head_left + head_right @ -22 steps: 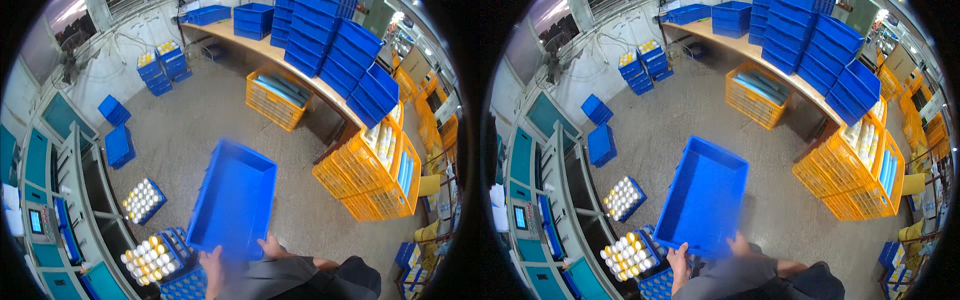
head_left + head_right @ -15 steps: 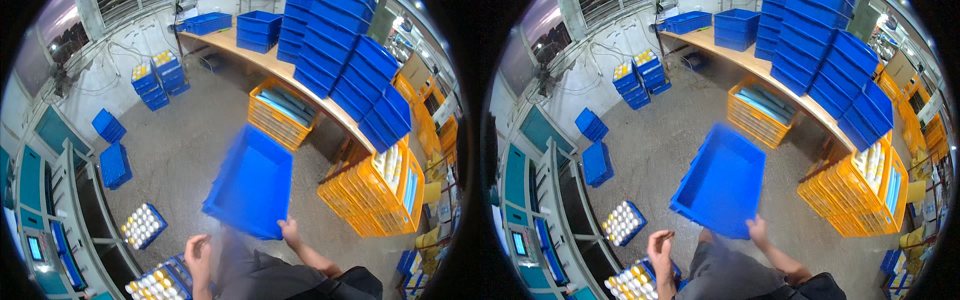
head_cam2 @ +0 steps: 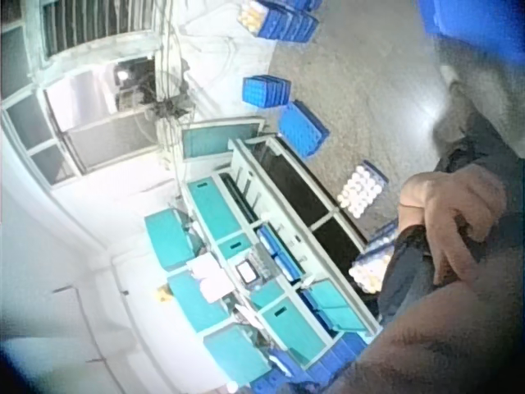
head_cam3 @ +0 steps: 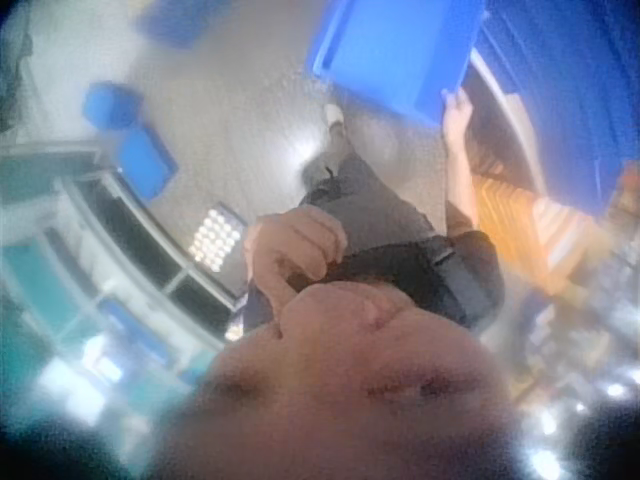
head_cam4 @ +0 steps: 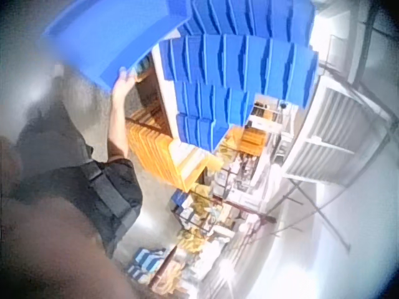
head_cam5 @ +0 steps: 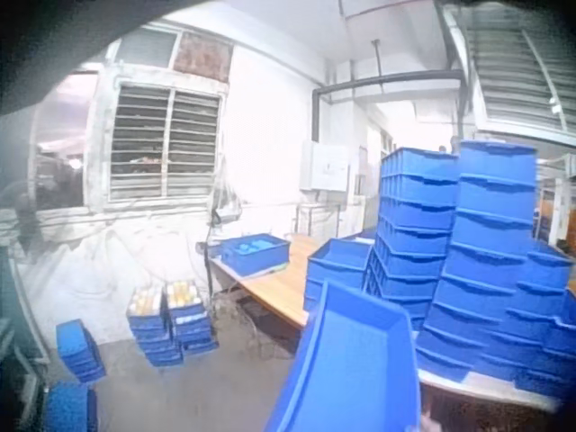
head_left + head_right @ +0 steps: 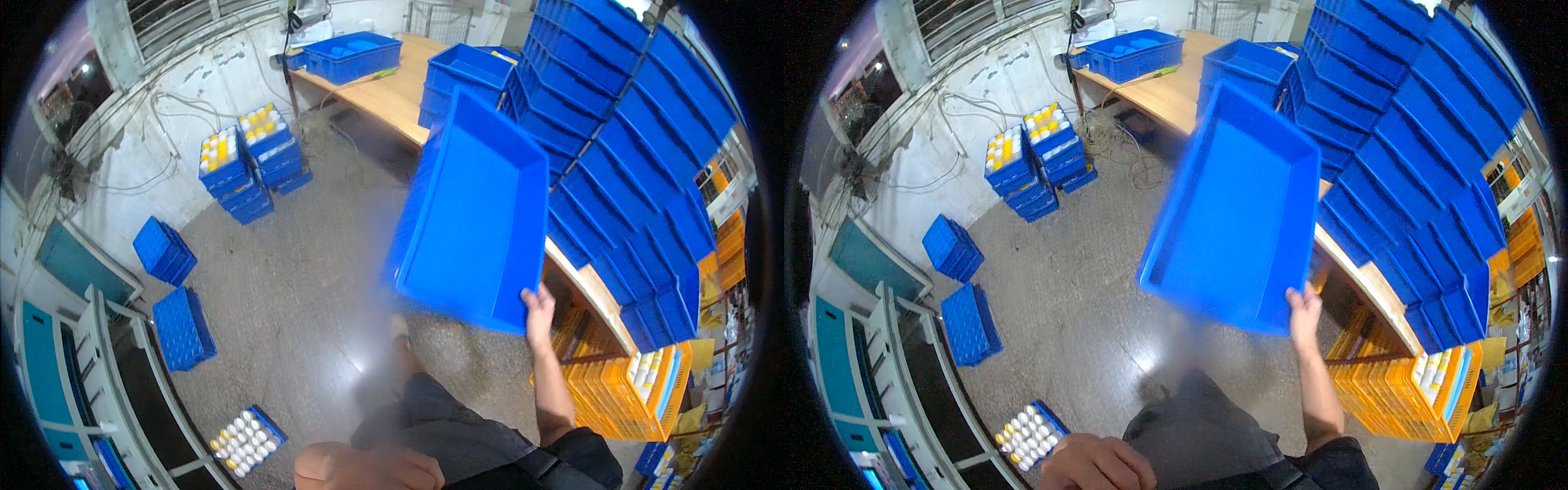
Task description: The person moves blue trays containing white and yellow cylindrical items, places them on a machine, and uses a handheld scanner to scan the trays. They also handle blue cylindrical inserts and place them into blue trays, then stack and move the trays around the workspace.
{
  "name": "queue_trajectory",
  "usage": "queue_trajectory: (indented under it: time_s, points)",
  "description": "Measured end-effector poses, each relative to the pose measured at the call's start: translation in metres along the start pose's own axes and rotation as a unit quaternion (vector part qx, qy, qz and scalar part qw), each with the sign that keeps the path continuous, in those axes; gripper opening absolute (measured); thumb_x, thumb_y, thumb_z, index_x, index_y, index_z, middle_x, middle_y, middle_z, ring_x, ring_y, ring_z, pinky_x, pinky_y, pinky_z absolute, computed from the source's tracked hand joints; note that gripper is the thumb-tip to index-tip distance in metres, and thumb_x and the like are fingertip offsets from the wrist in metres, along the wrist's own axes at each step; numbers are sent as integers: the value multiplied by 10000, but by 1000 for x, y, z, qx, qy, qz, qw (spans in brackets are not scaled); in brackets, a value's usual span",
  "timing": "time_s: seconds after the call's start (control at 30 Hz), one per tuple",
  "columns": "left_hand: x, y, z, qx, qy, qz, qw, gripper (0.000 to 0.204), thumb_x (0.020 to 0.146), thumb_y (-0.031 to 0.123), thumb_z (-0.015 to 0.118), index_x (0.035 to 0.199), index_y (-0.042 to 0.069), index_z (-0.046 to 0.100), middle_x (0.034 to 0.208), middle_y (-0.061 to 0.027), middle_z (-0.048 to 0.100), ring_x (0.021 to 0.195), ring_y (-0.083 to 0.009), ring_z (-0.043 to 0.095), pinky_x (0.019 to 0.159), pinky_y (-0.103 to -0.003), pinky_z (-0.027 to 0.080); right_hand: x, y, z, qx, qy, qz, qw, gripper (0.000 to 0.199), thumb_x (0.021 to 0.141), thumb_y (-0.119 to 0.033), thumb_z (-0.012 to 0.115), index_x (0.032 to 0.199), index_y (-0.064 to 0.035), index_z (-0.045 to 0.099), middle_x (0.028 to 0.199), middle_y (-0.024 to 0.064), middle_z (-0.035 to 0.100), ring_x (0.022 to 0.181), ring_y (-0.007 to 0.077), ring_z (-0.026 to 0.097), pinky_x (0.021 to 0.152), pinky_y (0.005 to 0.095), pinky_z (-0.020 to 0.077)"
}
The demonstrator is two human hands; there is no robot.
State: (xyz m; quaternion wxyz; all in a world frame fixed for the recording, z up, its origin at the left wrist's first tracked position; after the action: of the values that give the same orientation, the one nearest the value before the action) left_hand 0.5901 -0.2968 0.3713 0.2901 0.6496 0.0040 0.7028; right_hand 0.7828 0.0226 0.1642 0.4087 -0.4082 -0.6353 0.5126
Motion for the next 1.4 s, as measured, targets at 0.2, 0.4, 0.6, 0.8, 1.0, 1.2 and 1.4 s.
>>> queue_trajectory:
  time_s: [0.2, 0.4, 0.6, 0.8, 1.0, 1.2, 1.4]
  points:
    - [60, -83, -187, 0, 54, 38, 998, 339, 879, 472, 715, 1037, 181, 644, 771, -70, 542, 598, -223, 547, 562, -344, 463, 317, -50, 45, -86, 47, -130, 987, 215, 887, -43, 586, 1075, 1, 680, 976, 34, 694, 834, 121, 603, 794, 279, 481]
    - [134, -108, -363, 16, -17, -7, 1000, 297, 901, 433, 695, 1016, 162, 658, 771, -68, 560, 629, -234, 575, 574, -360, 465, 605, -115, 53, -212, 46, -113, 970, 310, 858, -129, 614, 1089, 71, 669, 987, 101, 712, 898, 173, 618, 843, 317, 465]
    - [86, -132, -555, 1, -46, -21, 999, 402, 818, 361, 773, 895, -22, 679, 731, -147, 615, 704, -286, 610, 696, -443, 521, 783, -108, 24, -395, 49, -17, 917, 328, 828, -172, 613, 1030, 78, 679, 904, 105, 713, 824, 202, 641, 756, 336, 479]
    - [-12, -136, -780, 171, 368, -385, 828, 370, 747, 193, 724, 1037, -27, 661, 988, -104, 669, 892, -216, 628, 827, -350, 470, 716, -190, 181, -649, 330, -335, 598, 376, 980, -203, 593, 1288, 11, 568, 1225, 199, 644, 1091, 383, 631, 919, 445, 505]
    - [50, -145, -939, 119, 414, -331, 840, 437, 739, 225, 747, 1078, -20, 622, 965, -113, 639, 923, -221, 595, 826, -370, 454, 742, -160, 502, -418, 89, -367, 826, 108, 929, -22, 592, 962, 9, 690, 941, 158, 699, 869, 269, 681, 786, 338, 529]
    - [193, -78, -1020, -69, 142, -99, 982, 239, 977, 329, 568, 1097, 124, 599, 840, -118, 574, 701, -229, 606, 690, -470, 533, 1025, 107, 674, -379, -93, -142, 910, 450, 895, -156, 689, 1249, 81, 546, 1159, 254, 629, 904, 319, 674, 813, 382, 539]
    - [233, -63, -1110, 119, 147, -33, 981, 261, 960, 347, 624, 1099, 132, 674, 679, -4, 477, 600, -175, 548, 606, -318, 472, 1232, 281, 723, -530, -145, -211, 808, 387, 914, -284, 596, 554, -141, 582, 557, 65, 575, 581, 257, 621, 450, 366, 487]
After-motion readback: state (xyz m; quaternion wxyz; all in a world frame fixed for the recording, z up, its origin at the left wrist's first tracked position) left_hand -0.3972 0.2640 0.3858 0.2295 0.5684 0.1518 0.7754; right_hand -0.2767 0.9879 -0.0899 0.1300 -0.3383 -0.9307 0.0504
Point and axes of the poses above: each hand's wrist, its own x-axis towards the middle knuckle, its own z-axis out of the palm, y = z × x, the point moved 3 cm from there along x, towards the middle knuckle
